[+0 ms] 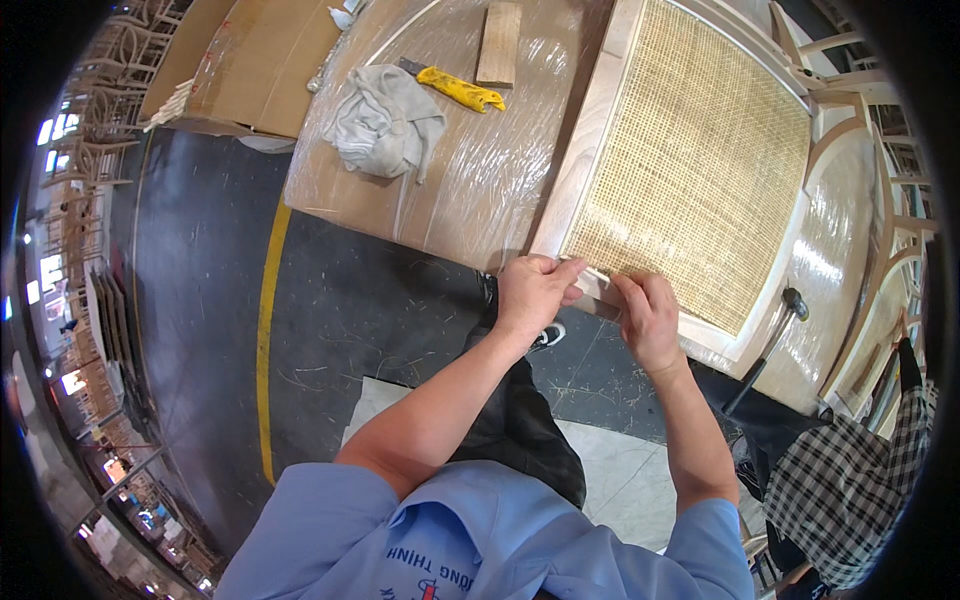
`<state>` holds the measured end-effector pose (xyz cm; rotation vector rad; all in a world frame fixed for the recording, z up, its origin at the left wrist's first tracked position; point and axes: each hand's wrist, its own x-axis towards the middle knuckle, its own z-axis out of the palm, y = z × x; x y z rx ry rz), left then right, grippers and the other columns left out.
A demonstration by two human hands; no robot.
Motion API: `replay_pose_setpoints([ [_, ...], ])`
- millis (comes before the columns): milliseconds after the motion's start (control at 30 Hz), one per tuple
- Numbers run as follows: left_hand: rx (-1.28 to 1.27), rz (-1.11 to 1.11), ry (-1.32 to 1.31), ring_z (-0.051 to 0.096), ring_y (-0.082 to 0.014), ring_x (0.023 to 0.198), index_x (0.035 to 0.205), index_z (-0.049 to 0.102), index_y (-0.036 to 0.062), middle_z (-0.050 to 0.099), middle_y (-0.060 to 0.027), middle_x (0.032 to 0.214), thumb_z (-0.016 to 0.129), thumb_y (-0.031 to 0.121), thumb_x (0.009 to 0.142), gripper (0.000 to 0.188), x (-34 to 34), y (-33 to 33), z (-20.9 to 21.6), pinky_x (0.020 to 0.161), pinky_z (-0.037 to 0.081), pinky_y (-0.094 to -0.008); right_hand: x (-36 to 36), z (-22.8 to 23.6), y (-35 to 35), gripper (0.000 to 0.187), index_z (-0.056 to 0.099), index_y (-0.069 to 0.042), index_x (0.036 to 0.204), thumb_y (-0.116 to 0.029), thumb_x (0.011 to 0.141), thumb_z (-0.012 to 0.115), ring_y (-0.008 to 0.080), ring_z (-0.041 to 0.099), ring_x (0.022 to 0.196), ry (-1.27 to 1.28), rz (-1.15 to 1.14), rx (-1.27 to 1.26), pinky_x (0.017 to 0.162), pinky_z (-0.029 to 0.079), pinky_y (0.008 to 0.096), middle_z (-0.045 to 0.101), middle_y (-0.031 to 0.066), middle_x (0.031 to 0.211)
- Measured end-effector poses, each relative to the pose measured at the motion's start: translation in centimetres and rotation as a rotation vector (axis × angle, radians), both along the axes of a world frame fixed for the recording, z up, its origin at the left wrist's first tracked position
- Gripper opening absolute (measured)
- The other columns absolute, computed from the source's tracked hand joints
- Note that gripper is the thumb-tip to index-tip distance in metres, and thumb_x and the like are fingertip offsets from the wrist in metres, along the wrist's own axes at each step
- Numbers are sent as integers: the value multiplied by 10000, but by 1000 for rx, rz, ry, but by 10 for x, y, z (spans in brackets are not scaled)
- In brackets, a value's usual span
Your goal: The person assembles a wooden chair by inserting thin wooden strips into grooves along the seat frame and tapping them flush with a rubber mallet. The chair is upside down on a plastic-covered workbench. The person repeatedly picks strips from a nearby box and secures them around the seat perimeter.
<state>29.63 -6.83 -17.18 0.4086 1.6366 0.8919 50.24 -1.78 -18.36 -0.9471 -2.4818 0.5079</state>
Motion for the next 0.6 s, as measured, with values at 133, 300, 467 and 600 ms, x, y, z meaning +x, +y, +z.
replay_pose_setpoints([
  [133,-12,-18,0,752,-160,698,1006,777,-67,778,-131,813,783,319,975,387,0,2,-1,637,604,-279,1,0,1,504,694,-50,1195,45,702,662,332,641,933,16,0,8,813,540,444,637,128,1040],
  [300,-16,-4,15,746,-147,669,980,789,-71,776,-135,772,798,293,956,365,0,2,-5,619,580,-270,-1,2,1,528,697,-48,1210,51,693,663,329,637,926,31,2,7,804,539,441,633,123,1036],
  [467,-43,-63,34,759,-158,707,994,771,-87,775,-128,811,795,290,969,379,-2,5,-3,623,592,-264,0,0,2,548,699,-49,1215,48,676,671,324,634,924,32,5,11,799,538,437,627,119,1034],
  [600,-56,-82,47,756,-151,698,990,772,-92,774,-128,810,796,282,968,376,-3,6,-3,605,575,-257,-1,2,3,551,700,-49,1210,41,667,676,321,635,927,37,6,4,803,536,434,628,119,1037],
])
